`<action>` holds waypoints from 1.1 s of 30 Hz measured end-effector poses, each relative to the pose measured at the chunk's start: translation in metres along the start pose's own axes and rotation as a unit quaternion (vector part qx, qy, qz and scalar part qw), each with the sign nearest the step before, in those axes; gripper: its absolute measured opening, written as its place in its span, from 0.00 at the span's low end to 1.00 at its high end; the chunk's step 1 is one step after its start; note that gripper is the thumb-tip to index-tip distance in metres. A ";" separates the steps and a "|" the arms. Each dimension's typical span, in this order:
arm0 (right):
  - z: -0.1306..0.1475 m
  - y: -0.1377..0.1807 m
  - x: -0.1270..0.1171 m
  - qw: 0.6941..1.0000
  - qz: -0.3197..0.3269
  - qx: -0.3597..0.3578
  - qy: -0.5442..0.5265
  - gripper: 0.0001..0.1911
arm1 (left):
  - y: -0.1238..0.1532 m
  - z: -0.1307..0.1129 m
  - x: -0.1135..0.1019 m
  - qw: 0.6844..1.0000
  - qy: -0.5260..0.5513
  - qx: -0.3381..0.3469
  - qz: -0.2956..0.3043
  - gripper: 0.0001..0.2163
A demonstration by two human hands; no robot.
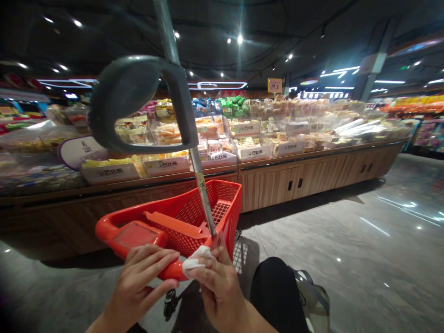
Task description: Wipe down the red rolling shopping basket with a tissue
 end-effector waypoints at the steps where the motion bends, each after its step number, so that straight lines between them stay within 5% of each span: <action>1: -0.002 -0.001 0.000 1.000 -0.001 -0.003 -0.004 0.21 | 0.001 0.002 -0.001 1.000 0.004 -0.001 0.003 0.19; 8: -0.027 -0.004 0.001 0.994 -0.086 0.059 -0.026 0.21 | 0.003 0.009 -0.003 0.999 0.025 -0.011 0.019 0.20; 14: -0.013 -0.002 0.008 0.998 -0.020 0.050 -0.029 0.20 | 0.011 0.016 -0.004 0.999 0.043 -0.010 0.019 0.21; 19: -0.015 -0.006 0.007 0.995 -0.068 0.072 -0.015 0.22 | 0.018 0.020 -0.006 0.998 0.050 -0.012 0.032 0.23; 25: 0.007 -0.007 0.020 1.000 0.022 -0.002 -0.016 0.24 | 0.024 0.027 -0.007 0.996 0.068 -0.019 0.060 0.23; 33: -0.038 -0.005 0.015 0.997 -0.053 0.064 0.000 0.21 | 0.035 0.037 -0.020 0.992 0.075 -0.056 0.081 0.23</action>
Point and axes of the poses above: each hand's wrist, its own y-axis away from the middle knuckle, its own x-axis out of the palm, z = x × y, the point moved 3 cm from there along -y, towards the middle knuckle, and after that the axes turned 11 degrees about x, right-handed, at the moved point
